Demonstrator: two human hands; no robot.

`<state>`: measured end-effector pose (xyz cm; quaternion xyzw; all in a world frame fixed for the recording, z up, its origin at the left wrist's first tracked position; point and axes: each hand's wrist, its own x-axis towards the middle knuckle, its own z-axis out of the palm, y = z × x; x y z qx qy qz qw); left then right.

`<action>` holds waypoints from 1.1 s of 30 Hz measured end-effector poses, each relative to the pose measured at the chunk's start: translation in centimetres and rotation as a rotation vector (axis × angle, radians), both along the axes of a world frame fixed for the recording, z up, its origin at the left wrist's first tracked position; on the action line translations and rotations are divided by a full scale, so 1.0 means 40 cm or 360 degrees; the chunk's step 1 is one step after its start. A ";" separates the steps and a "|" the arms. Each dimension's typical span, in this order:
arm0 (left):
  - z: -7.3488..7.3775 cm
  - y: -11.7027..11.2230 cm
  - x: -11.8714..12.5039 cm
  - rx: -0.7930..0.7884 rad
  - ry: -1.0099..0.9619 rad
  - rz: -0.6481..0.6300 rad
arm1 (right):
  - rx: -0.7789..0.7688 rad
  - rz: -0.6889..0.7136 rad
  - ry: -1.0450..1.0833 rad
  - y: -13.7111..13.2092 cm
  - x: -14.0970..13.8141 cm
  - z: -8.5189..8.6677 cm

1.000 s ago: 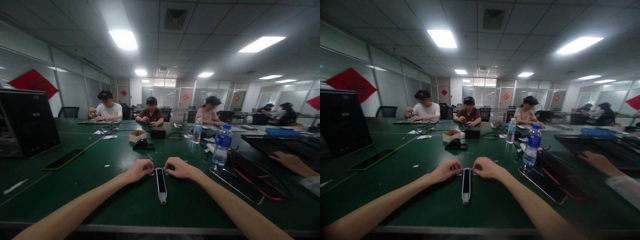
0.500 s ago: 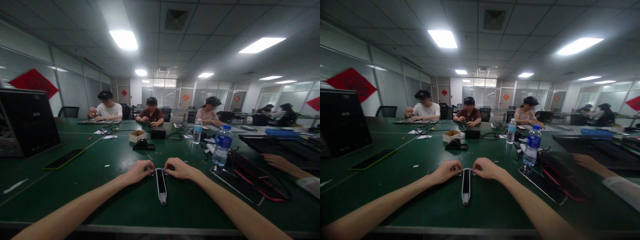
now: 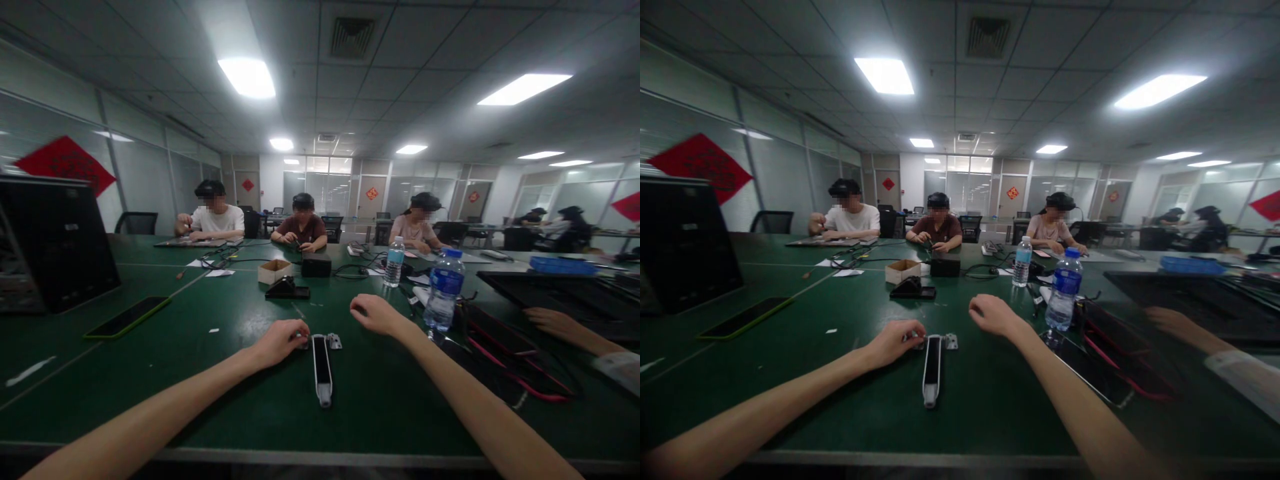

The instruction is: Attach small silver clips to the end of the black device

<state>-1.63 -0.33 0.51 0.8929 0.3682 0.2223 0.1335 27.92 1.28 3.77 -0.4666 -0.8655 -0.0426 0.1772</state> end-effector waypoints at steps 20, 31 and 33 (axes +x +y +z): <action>0.007 -0.007 -0.005 0.0191 0.0248 -0.0051 | -0.0556 -0.0409 -0.0219 0.037 0.087 -0.020; -0.003 -0.001 -0.010 0.0240 0.0254 -0.0081 | -0.0434 -0.0420 -0.0249 0.028 0.066 -0.006; -0.003 -0.001 -0.009 0.0246 0.0261 -0.0080 | -0.0424 -0.0394 -0.0228 0.025 0.060 -0.006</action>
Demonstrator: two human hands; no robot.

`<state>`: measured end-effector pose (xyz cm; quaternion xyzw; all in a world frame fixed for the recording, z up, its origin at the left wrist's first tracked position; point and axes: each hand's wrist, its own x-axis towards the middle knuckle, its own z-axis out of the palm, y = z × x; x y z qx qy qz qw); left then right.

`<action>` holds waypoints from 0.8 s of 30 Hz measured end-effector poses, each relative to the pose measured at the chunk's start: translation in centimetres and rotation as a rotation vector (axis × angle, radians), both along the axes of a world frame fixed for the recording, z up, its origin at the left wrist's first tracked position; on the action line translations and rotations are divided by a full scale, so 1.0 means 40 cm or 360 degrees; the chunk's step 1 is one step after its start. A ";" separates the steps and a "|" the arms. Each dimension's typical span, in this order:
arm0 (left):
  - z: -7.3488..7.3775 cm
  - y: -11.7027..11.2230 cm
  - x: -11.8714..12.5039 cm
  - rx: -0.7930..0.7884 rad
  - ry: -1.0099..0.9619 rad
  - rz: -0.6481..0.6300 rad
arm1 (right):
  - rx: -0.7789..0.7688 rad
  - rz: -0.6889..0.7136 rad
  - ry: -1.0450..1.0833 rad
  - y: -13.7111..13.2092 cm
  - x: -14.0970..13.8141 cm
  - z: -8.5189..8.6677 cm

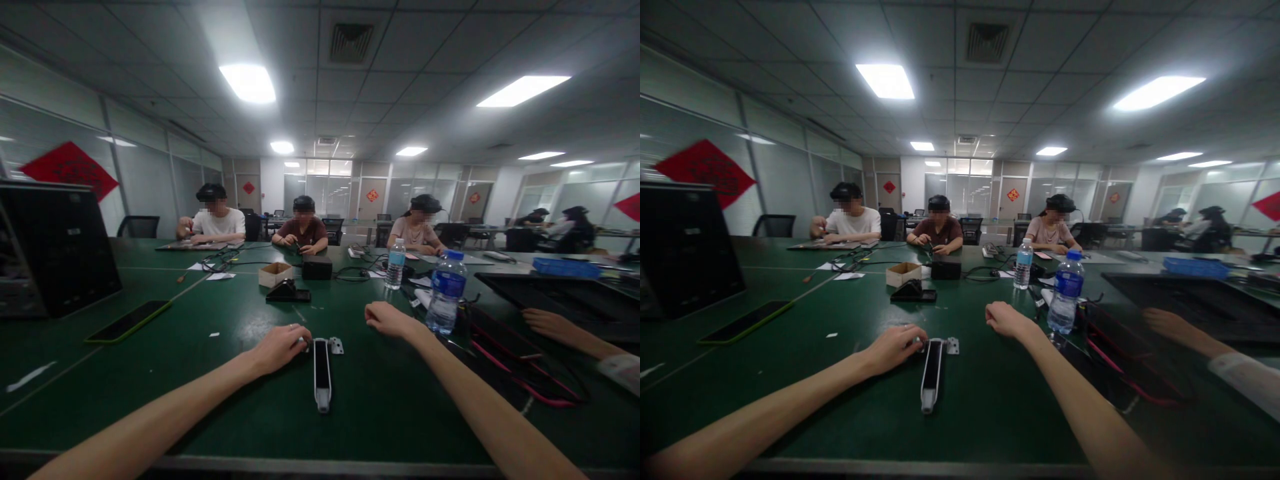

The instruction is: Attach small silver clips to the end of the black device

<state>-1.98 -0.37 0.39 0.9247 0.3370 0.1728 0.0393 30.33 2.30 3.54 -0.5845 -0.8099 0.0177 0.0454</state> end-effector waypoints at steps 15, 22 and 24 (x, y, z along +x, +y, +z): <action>-0.007 0.004 -0.002 0.0019 0.0011 0.0001 | 0.0002 0.0133 0.0050 -0.020 -0.028 0.007; -0.010 0.009 -0.001 0.0054 0.0040 0.0021 | 0.0026 0.0198 0.0017 -0.011 -0.034 -0.004; -0.009 0.009 -0.001 0.0051 0.0039 0.0012 | 0.0021 0.0202 0.0031 -0.013 -0.036 -0.003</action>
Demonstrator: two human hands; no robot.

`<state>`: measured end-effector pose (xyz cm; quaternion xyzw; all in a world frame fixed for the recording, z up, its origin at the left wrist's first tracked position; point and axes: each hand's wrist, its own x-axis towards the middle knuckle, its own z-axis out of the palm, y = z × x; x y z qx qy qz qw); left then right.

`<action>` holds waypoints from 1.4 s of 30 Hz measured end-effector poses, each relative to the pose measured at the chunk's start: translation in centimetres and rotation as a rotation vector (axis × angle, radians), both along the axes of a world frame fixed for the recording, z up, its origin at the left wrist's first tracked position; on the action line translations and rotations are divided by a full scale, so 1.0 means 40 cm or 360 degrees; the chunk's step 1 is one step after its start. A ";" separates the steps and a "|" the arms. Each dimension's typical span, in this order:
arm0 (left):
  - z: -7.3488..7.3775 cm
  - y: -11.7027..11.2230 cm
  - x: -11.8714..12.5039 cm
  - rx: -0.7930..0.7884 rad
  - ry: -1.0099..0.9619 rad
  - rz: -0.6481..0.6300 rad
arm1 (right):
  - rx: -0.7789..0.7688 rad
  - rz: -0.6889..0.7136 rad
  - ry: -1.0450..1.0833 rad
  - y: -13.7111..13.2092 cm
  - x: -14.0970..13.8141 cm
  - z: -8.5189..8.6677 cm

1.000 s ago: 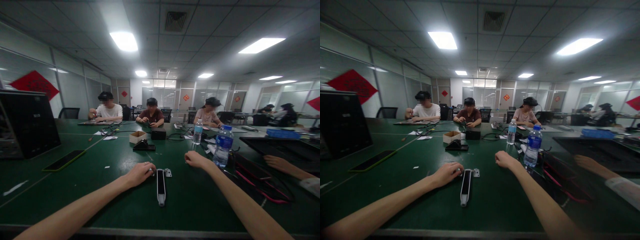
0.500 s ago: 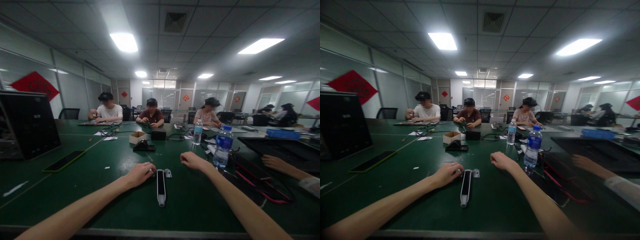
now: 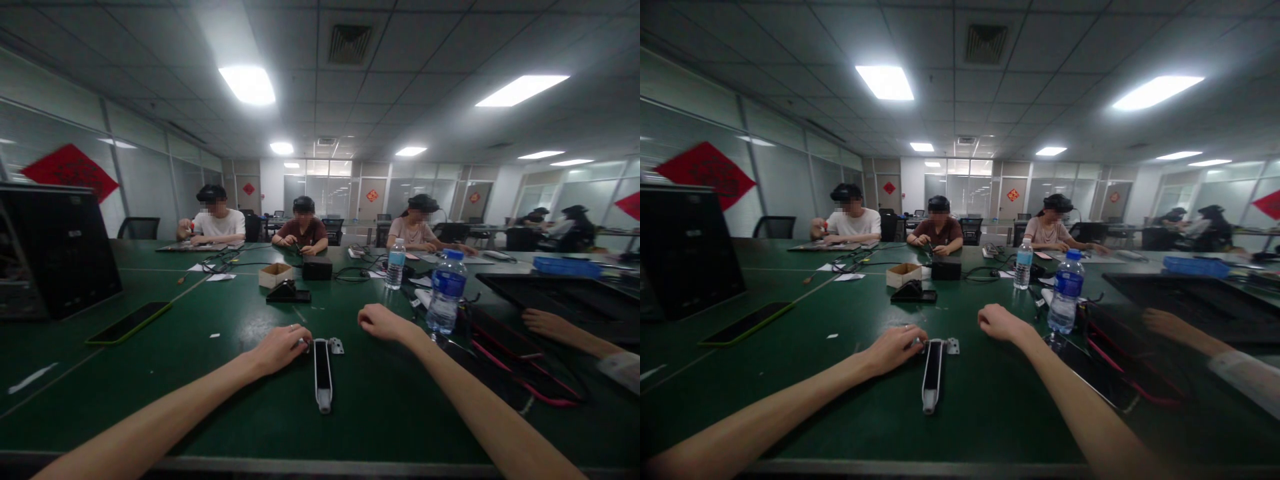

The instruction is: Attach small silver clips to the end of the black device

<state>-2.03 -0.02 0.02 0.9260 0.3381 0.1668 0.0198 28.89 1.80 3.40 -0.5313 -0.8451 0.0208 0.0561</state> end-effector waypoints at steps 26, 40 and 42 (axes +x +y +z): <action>0.013 -0.015 0.006 0.0048 0.0051 0.0038 | -0.0028 0.0346 0.0050 -0.037 -0.134 -0.023; 0.030 -0.028 0.009 -0.0013 0.0068 0.0048 | -0.0106 0.0294 0.0367 -0.064 -0.072 -0.033; 0.025 -0.022 0.008 0.0003 0.0054 0.0038 | -0.0146 0.0299 0.0431 -0.077 -0.081 -0.023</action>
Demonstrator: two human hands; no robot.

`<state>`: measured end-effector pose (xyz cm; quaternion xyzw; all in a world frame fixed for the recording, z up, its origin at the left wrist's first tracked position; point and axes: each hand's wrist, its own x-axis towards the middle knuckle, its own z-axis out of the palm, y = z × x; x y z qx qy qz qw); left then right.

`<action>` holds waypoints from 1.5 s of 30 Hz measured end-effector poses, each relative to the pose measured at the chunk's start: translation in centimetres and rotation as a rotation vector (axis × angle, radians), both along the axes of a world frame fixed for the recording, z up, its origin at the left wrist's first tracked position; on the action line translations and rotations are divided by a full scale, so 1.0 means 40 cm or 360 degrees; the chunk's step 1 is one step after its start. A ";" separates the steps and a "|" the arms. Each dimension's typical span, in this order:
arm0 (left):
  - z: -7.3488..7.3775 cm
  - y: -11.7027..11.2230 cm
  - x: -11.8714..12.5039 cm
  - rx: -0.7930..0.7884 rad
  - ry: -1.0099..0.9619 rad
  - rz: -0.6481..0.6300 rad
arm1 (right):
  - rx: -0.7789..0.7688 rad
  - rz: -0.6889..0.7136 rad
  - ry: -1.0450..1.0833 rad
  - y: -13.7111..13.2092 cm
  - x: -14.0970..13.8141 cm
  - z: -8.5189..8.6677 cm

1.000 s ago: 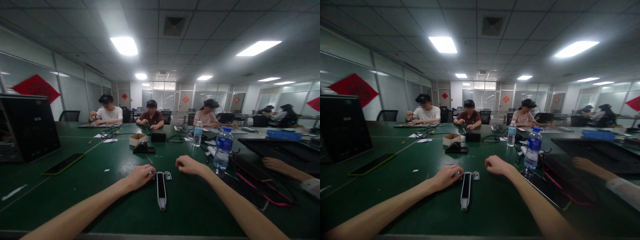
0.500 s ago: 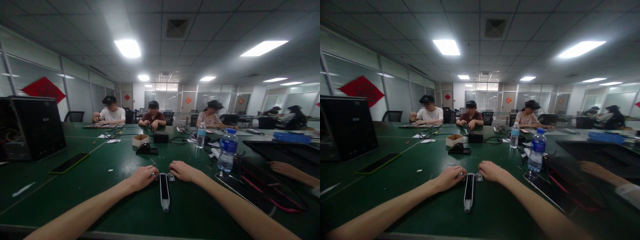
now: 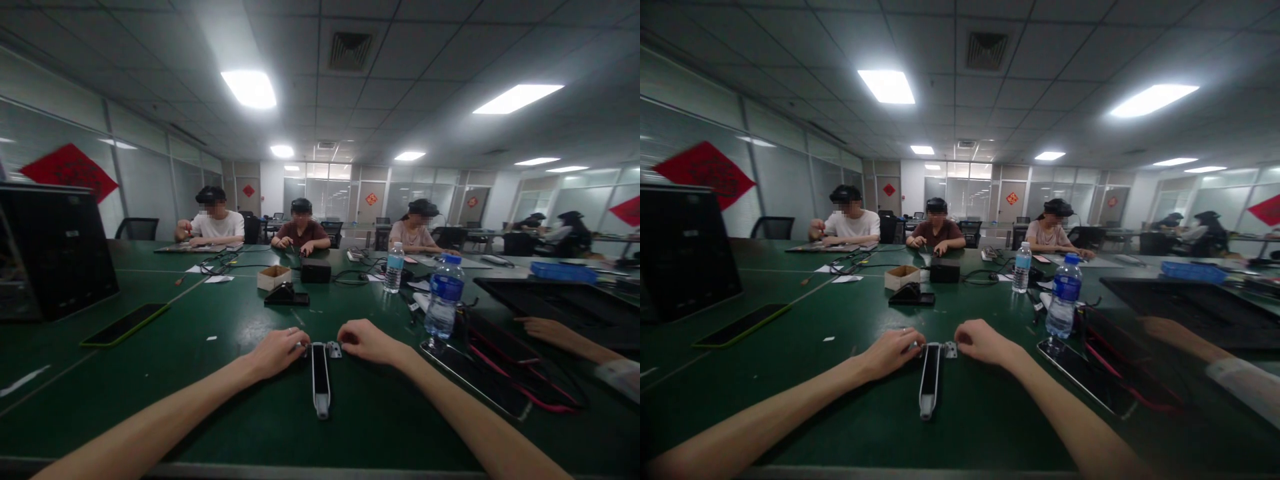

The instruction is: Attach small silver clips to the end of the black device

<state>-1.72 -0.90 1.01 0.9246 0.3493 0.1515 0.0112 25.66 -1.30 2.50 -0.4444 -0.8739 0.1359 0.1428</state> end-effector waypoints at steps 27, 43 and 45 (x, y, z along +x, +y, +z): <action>-0.021 0.017 -0.006 0.0018 -0.0021 -0.0026 | -0.0247 -0.0085 0.0393 -0.027 -0.053 -0.010; -0.013 0.012 -0.003 -0.0002 -0.0012 -0.0024 | -0.0136 -0.0096 0.0303 -0.024 -0.047 -0.010; -0.010 0.010 -0.001 -0.0004 0.0000 -0.0018 | -0.0103 -0.0094 0.0294 -0.024 -0.047 -0.009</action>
